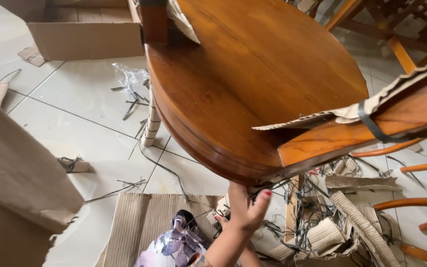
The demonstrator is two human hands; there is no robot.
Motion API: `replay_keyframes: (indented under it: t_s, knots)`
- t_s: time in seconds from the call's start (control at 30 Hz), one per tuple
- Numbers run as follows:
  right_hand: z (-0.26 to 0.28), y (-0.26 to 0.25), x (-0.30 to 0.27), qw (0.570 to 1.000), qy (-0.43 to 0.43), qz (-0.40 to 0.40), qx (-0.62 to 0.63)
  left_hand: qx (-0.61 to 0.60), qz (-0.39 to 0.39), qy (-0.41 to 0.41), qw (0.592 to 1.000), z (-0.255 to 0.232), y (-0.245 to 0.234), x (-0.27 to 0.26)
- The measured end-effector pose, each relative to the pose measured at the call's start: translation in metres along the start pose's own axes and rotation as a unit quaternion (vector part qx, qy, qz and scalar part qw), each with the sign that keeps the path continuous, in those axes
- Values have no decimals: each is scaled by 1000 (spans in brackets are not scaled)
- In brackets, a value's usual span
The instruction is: Wrapping the legs of a wooden stool with corrugated cardboard and securing it with plastic straps for protection.
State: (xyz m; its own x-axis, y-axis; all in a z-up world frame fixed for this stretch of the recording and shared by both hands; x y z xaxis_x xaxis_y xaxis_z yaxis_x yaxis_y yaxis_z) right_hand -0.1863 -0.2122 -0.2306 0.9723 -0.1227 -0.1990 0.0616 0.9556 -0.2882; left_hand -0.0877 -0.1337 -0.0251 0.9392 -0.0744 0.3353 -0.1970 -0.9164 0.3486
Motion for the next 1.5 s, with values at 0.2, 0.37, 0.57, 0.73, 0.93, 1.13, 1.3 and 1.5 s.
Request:
replay_keyframes:
  t_s: [0.2,0.37,0.57,0.73,0.93,1.13,1.3,1.5]
  knots:
    - [81,-102,60,956,-117,152,221,238,-40,203,949,-11,10,20]
    - [124,-210,89,833,-147,10,533,197,12,175,965,-7,10,22]
    - [142,-213,92,851,-183,18,491,158,71,144,974,-1,-3,23]
    - [130,-192,69,872,-185,-22,453,140,95,101,980,5,-42,19]
    - [219,-120,13,857,-178,-117,470,89,119,129,980,-18,-79,29]
    - [284,-69,-32,834,-280,-65,471,59,161,74,982,-69,-85,43]
    - [273,-33,-39,821,-212,-146,509,60,179,69,980,-46,-121,69]
    - [274,3,-34,795,-204,-148,552,65,186,84,977,-26,-149,101]
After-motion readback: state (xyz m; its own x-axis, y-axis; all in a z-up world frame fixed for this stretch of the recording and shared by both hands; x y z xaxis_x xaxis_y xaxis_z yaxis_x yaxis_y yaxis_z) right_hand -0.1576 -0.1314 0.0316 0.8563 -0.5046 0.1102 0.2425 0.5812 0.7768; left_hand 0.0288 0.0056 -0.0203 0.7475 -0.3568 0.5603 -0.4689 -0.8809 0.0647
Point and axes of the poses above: each hand's wrist, its own x-axis towards the middle knuckle, its own y-axis out of the palm, z = x × y, the point moved 3 cm from there along x, towards the middle knuckle, and after that the axes turned 6 degrees about z, right-handed, at the moved point
